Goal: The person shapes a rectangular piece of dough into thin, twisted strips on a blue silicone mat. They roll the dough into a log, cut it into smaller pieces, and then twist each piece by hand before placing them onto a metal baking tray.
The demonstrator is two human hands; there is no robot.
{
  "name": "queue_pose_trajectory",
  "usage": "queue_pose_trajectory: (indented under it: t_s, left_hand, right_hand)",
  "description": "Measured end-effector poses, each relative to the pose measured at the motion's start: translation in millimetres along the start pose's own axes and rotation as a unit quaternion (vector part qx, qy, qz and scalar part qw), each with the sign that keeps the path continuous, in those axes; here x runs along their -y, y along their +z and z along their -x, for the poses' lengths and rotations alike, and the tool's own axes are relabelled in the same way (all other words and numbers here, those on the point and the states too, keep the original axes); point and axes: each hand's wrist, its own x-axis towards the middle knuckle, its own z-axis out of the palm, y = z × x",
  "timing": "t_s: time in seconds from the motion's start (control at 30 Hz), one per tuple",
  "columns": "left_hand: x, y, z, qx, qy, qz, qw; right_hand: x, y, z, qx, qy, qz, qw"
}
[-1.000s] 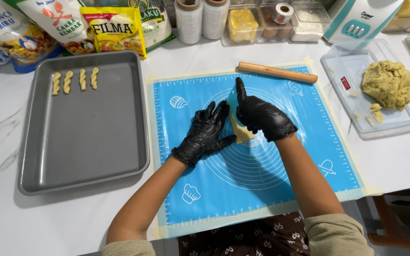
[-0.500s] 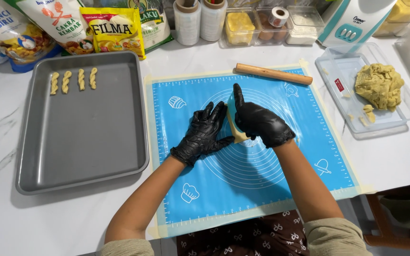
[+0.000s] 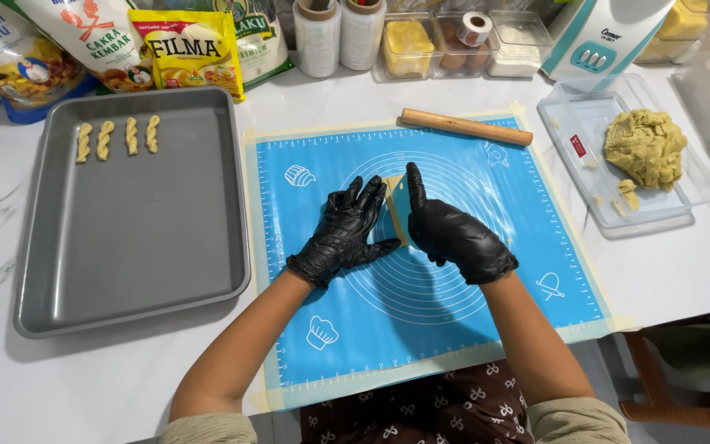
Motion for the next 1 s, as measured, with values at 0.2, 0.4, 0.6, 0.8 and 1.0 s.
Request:
queue_pose_trajectory:
  t_s: [0.2, 0.4, 0.6, 0.8, 1.0]
  left_hand:
    - [20.9, -24.5, -2.5, 0.028, 0.122, -0.165, 0.978]
    - [23.8, -42.7, -8.7, 0.040, 0.164, -0.226, 0.959]
    - [15.9, -12.4, -1.2, 0.040, 0.106, -0.104, 0.988]
    - [3.5, 33.2, 6.5, 0.052, 0.017, -0.036, 0.998]
    - [3.9, 25.8, 5.2, 0.000, 0.023, -0.051, 0.998]
  right_hand:
    - [-46.1, 30.2, -62.0, 0.118, -0.353, -0.231, 0.899]
    - [-58.5, 32.5, -53.9, 0.119, -0.319, -0.226, 0.913]
    - [-64.0, 47.4, -63.9, 0.196, -0.356, -0.276, 0.871]
    - [-114.2, 55.6, -51.2, -0.149, -0.564, 0.182, 0.792]
    - [-118.5, 7.6, -20.9, 0.100, -0.527, -0.167, 0.828]
